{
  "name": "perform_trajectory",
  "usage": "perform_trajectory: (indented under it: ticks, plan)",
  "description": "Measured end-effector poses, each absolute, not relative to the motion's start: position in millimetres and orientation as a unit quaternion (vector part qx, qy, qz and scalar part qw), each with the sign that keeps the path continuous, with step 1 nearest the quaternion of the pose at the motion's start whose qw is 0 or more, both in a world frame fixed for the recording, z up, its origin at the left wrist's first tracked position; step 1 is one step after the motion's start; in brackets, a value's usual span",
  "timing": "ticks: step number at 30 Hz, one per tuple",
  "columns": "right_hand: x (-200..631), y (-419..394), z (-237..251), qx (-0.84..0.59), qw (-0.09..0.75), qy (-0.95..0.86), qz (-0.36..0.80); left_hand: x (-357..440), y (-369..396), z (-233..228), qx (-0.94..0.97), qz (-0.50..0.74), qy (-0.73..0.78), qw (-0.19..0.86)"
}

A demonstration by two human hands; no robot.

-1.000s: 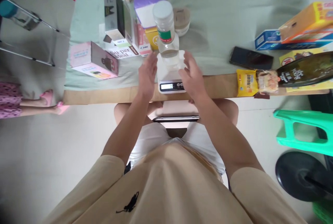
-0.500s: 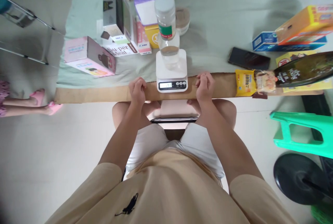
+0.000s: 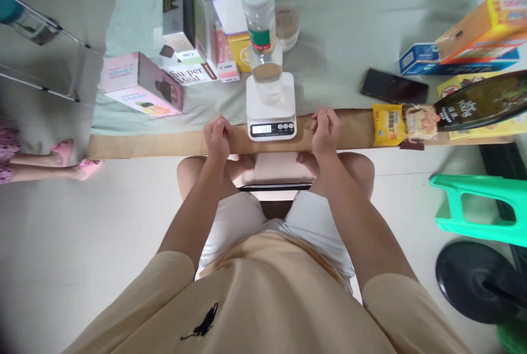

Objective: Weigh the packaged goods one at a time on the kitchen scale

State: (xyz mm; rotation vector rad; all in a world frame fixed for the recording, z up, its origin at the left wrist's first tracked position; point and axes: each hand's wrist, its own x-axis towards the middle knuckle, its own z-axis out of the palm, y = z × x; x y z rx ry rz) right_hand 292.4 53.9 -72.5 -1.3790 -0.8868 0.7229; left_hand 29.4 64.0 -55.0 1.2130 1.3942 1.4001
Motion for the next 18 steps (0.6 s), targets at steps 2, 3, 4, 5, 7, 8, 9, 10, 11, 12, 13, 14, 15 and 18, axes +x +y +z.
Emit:
perform_trajectory:
  ticks: [2,3,4,5,7,8,9,10,11,12,13,14,15,18]
  plan:
    - [292.7,53.4,-72.6,-0.598,0.625,-0.390,0.318,29.6,64.1,-55.5,0.481,0.556,0.549,0.398]
    - [292.7,53.3,-72.4,-0.596,0.625,-0.391,0.318,29.7,64.1,-55.6,0.482,0.557,0.548,0.397]
    - [292.6,53.2,-72.2,-0.596,0.624,-0.392,0.319,29.7,64.2,-55.6,0.483,0.557,0.547,0.396]
    - [292.5,53.1,-72.1,-0.595,0.624,-0.393,0.320,29.7,64.2,-55.5,0.484,0.558,0.546,0.395]
    - [292.4,52.9,-72.4,-0.596,0.624,-0.393,0.319,29.3,64.1,-55.2,0.488,0.558,0.544,0.394]
    - [292.4,52.8,-72.9,-0.596,0.623,-0.394,0.320,29.0,64.1,-55.0,0.489,0.559,0.541,0.393]
    - [292.5,52.9,-73.7,-0.597,0.621,-0.395,0.320,28.7,64.0,-54.8,0.491,0.560,0.539,0.393]
    - [292.6,53.1,-74.7,-0.599,0.619,-0.396,0.320,28.4,64.0,-54.6,0.492,0.562,0.537,0.392]
    - [292.7,53.4,-75.8,-0.600,0.617,-0.397,0.319,28.1,64.0,-54.3,0.493,0.564,0.535,0.391]
    - [292.8,54.0,-76.9,-0.601,0.617,-0.397,0.317,28.0,63.9,-53.9,0.494,0.565,0.534,0.390]
    - [292.9,54.8,-78.0,-0.599,0.619,-0.398,0.315,27.9,63.9,-53.4,0.494,0.565,0.534,0.389]
    - [292.9,55.7,-78.9,-0.597,0.622,-0.398,0.311,27.9,63.8,-52.7,0.495,0.564,0.534,0.389]
    - [292.9,56.6,-79.5,-0.595,0.626,-0.398,0.308,28.0,63.9,-51.9,0.495,0.563,0.535,0.389]
    - [292.4,57.7,-79.6,-0.597,0.624,-0.402,0.304,28.4,65.1,-50.4,0.496,0.559,0.538,0.390]
